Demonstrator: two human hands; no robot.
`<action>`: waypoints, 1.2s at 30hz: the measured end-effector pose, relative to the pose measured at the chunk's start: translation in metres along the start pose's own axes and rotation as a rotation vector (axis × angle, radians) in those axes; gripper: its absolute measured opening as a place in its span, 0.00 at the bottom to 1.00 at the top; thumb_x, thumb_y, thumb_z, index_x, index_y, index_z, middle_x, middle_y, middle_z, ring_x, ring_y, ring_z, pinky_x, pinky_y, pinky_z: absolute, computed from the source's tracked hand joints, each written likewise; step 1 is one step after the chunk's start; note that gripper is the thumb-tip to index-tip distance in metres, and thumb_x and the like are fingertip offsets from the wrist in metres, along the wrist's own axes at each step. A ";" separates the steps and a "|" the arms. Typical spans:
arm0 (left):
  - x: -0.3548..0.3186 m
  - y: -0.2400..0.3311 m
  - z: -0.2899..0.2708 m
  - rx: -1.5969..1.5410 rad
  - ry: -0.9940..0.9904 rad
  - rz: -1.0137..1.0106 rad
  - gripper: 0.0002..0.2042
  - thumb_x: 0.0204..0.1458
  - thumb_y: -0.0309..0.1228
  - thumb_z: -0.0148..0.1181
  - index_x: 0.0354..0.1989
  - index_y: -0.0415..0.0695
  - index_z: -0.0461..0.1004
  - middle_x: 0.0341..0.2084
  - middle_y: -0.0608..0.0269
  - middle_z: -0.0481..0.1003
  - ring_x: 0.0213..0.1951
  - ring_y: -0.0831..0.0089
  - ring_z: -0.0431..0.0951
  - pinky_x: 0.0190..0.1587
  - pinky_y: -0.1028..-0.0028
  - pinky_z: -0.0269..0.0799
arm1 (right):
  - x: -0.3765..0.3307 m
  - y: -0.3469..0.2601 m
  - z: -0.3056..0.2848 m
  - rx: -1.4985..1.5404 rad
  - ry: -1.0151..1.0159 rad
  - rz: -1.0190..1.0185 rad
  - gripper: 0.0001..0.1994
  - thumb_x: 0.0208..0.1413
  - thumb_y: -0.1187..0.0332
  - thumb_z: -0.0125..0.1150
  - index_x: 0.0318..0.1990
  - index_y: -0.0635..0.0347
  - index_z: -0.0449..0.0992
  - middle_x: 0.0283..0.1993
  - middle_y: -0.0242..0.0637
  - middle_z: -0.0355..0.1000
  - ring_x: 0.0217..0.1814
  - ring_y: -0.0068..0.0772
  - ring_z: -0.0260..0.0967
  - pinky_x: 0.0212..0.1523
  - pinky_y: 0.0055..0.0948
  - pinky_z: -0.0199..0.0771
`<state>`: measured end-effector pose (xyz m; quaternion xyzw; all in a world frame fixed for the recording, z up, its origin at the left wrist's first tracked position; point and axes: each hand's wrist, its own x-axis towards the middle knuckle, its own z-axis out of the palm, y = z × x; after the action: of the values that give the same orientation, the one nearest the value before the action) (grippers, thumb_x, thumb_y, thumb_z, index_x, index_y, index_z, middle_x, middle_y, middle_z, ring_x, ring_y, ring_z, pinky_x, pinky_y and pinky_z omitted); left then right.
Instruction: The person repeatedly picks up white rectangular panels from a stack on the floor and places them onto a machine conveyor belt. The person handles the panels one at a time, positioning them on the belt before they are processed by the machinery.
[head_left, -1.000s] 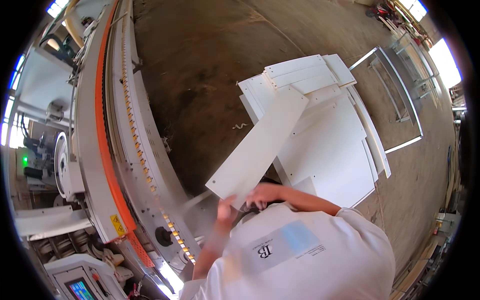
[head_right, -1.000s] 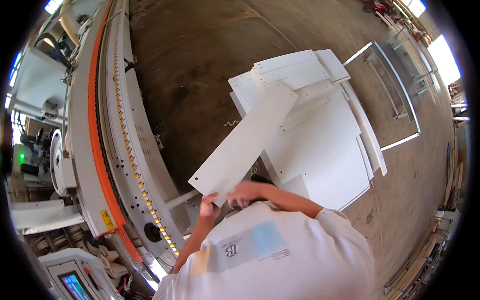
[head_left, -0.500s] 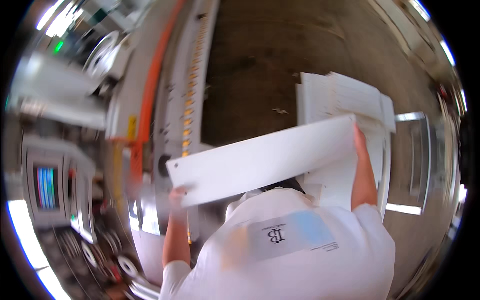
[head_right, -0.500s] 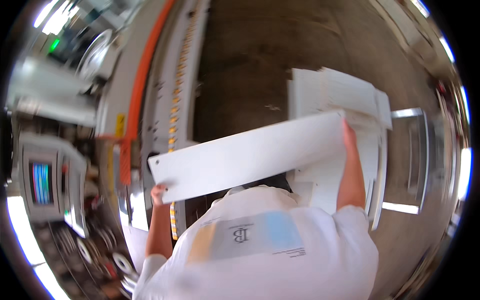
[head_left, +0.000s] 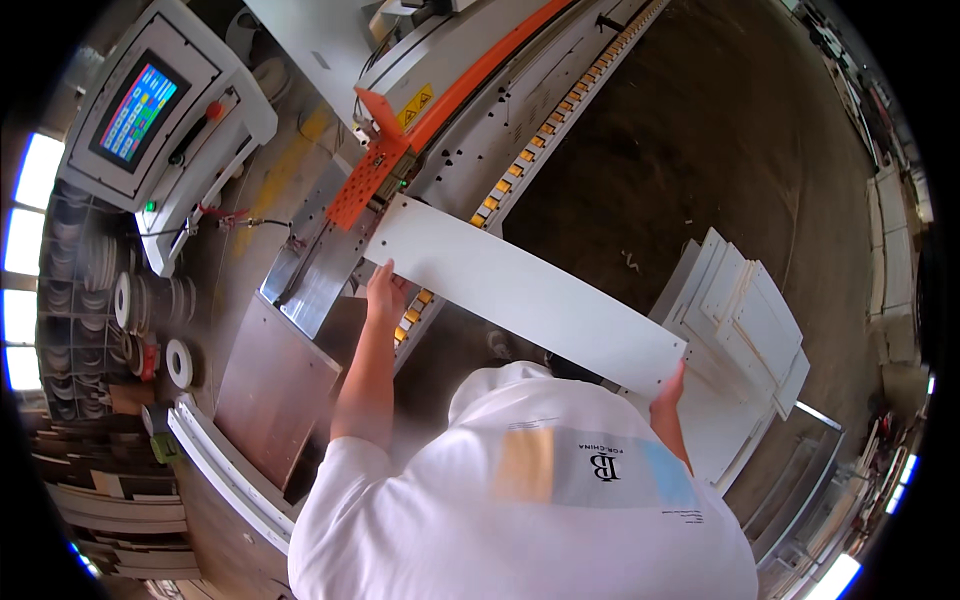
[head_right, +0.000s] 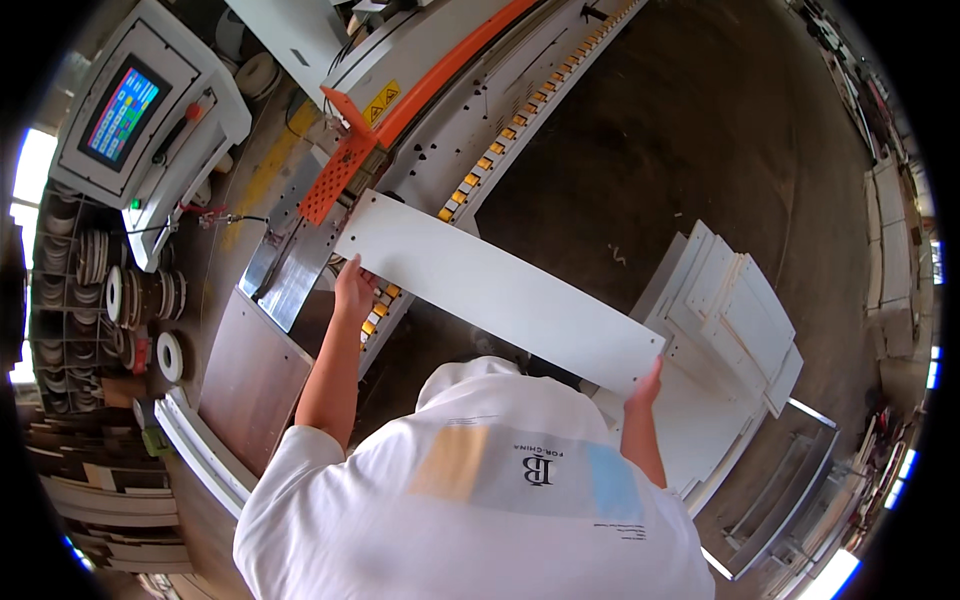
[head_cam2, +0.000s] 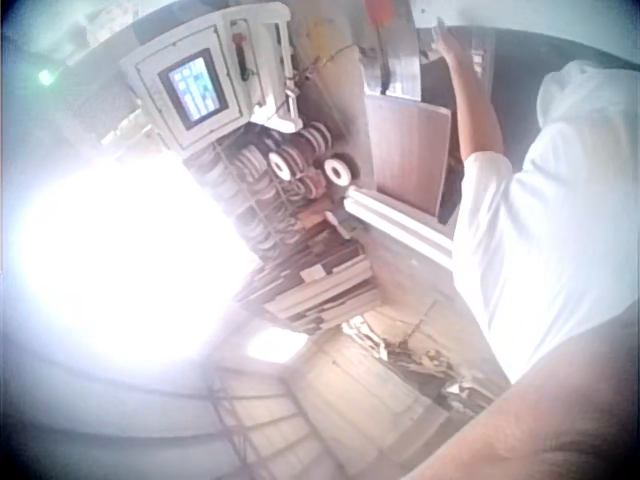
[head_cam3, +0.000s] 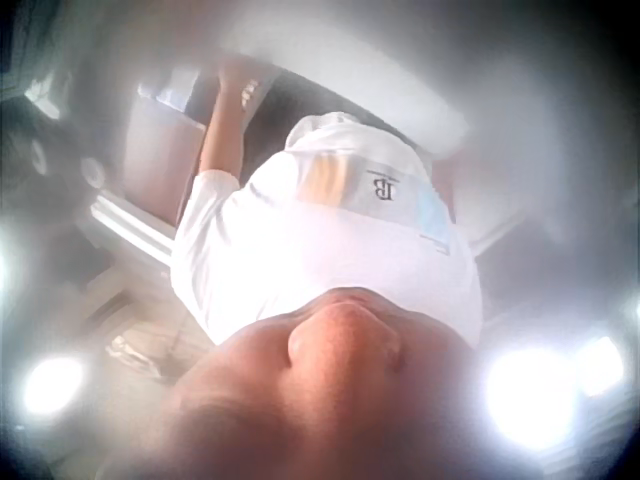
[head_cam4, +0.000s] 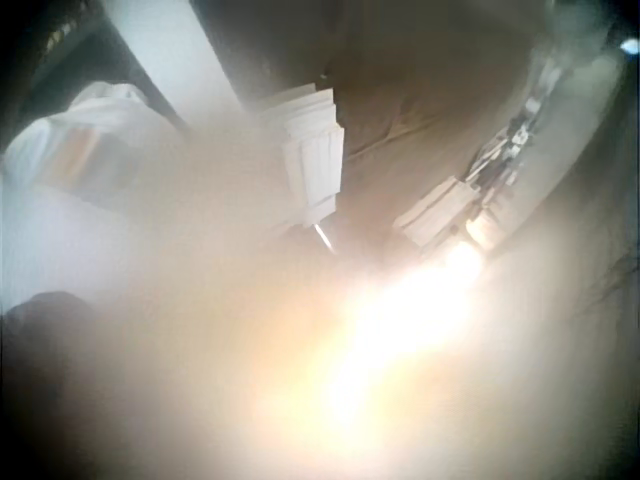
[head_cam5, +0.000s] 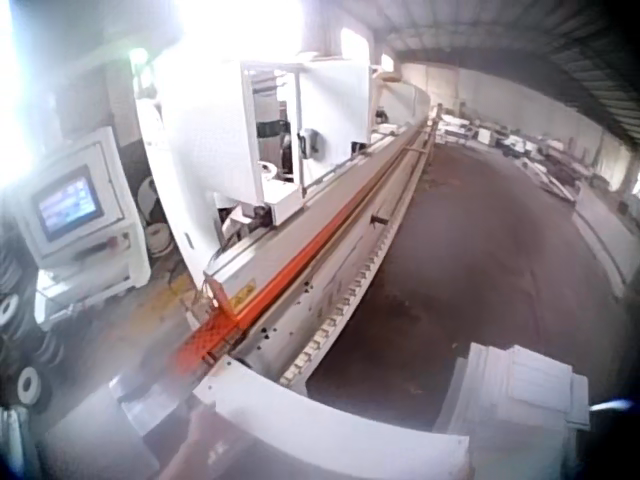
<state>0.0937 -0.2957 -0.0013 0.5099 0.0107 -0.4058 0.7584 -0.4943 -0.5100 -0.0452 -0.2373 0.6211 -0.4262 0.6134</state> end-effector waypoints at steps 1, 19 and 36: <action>0.003 -0.001 0.002 0.150 0.022 0.042 0.20 0.63 0.36 0.52 0.60 0.40 0.65 0.49 0.62 0.75 0.50 0.68 0.75 0.52 0.65 0.70 | -0.007 0.007 0.010 0.055 -0.043 0.018 0.29 0.64 0.45 0.50 0.59 0.61 0.72 0.57 0.37 0.74 0.57 0.36 0.72 0.59 0.36 0.71; 0.023 -0.035 0.026 0.357 0.161 0.221 0.36 0.59 0.20 0.55 0.75 0.47 0.47 0.40 0.58 0.79 0.38 0.74 0.78 0.40 0.71 0.75 | -0.051 0.015 0.065 -0.782 -0.451 -0.224 0.28 0.53 0.54 0.69 0.51 0.70 0.73 0.49 0.47 0.78 0.51 0.38 0.76 0.52 0.37 0.73; 0.123 -0.048 0.102 0.293 0.079 0.273 0.33 0.55 0.21 0.60 0.70 0.42 0.56 0.36 0.61 0.78 0.32 0.74 0.78 0.37 0.70 0.76 | 0.038 -0.038 0.110 -0.705 -0.335 -0.168 0.26 0.54 0.53 0.70 0.51 0.67 0.75 0.48 0.43 0.78 0.51 0.34 0.75 0.53 0.34 0.72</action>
<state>0.1056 -0.4571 -0.0420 0.6268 -0.0880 -0.2763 0.7232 -0.4022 -0.5875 -0.0225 -0.5495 0.5992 -0.1911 0.5499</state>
